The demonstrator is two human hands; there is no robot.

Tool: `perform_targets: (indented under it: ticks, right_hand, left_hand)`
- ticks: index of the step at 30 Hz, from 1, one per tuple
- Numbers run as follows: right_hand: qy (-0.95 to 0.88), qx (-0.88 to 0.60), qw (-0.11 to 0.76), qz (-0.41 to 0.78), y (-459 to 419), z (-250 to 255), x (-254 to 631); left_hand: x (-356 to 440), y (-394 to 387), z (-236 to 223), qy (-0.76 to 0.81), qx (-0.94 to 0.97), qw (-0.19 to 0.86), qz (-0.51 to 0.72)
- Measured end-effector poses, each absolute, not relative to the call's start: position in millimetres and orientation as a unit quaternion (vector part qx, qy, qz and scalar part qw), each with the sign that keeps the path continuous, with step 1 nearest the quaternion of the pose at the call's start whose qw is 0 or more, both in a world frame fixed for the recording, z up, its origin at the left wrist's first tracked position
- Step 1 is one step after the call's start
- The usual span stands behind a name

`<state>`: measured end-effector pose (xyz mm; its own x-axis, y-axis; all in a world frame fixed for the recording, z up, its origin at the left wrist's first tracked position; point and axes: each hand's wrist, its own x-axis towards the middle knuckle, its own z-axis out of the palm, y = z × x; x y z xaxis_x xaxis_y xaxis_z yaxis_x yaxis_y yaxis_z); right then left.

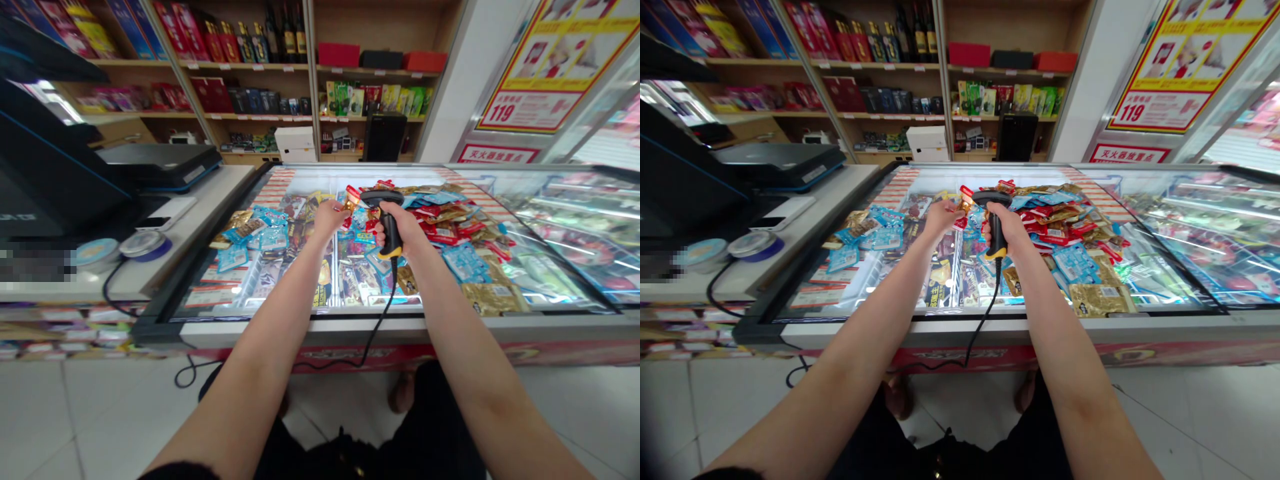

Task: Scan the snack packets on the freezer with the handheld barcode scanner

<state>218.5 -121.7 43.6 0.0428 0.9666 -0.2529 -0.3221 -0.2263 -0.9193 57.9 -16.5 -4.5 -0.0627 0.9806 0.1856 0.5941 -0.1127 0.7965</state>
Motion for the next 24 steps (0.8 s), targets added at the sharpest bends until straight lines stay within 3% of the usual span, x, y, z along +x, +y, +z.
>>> perform_targets:
  ticks: [15,24]
  right_hand:
    - [-0.362,-0.473,0.514,0.618,-119,34,219]
    - [-0.391,-0.496,0.501,0.592,-111,34,212]
  left_hand:
    - [52,-14,-9,0.625,0.621,0.274,0.386]
    - [-23,-22,18,0.663,0.564,0.259,0.42]
